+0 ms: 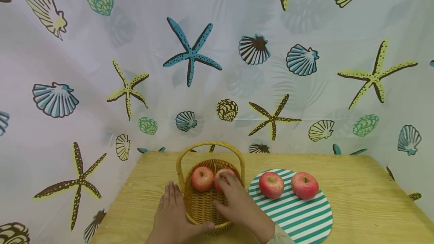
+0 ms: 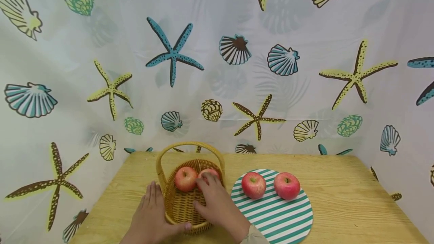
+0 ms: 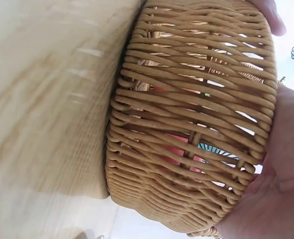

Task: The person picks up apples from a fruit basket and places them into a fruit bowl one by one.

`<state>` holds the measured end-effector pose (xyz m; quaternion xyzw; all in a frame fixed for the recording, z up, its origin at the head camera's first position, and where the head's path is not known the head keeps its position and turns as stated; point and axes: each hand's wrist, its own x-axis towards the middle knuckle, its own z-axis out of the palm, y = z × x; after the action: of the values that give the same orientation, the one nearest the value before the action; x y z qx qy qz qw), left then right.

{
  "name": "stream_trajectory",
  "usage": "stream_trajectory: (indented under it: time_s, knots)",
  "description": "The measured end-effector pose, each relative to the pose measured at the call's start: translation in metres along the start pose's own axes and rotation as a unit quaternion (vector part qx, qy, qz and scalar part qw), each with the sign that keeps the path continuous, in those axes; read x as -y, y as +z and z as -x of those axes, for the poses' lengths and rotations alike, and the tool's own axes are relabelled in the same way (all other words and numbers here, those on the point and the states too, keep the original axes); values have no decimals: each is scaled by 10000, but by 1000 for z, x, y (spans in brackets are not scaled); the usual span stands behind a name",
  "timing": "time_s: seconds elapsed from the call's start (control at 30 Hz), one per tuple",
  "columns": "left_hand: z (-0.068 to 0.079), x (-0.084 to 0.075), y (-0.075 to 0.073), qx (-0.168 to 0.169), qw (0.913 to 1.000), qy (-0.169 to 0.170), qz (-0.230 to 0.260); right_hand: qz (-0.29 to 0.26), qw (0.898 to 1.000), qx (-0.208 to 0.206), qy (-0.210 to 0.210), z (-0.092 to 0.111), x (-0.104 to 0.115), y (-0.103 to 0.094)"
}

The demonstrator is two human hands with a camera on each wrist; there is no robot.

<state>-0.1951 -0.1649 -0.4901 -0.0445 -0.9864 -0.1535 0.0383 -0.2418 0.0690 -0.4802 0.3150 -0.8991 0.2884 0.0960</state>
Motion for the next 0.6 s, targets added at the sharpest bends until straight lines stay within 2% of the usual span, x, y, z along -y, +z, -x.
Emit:
stream_trajectory:
  time_s: [0.4,0.6]
  knots:
    - [0,0,1,60,10000,-51,-19,493,9984,219,149,-10,0,4]
    - [-1,1,2,6,10000,-17,-37,750,9964,192,332,-15,1,8]
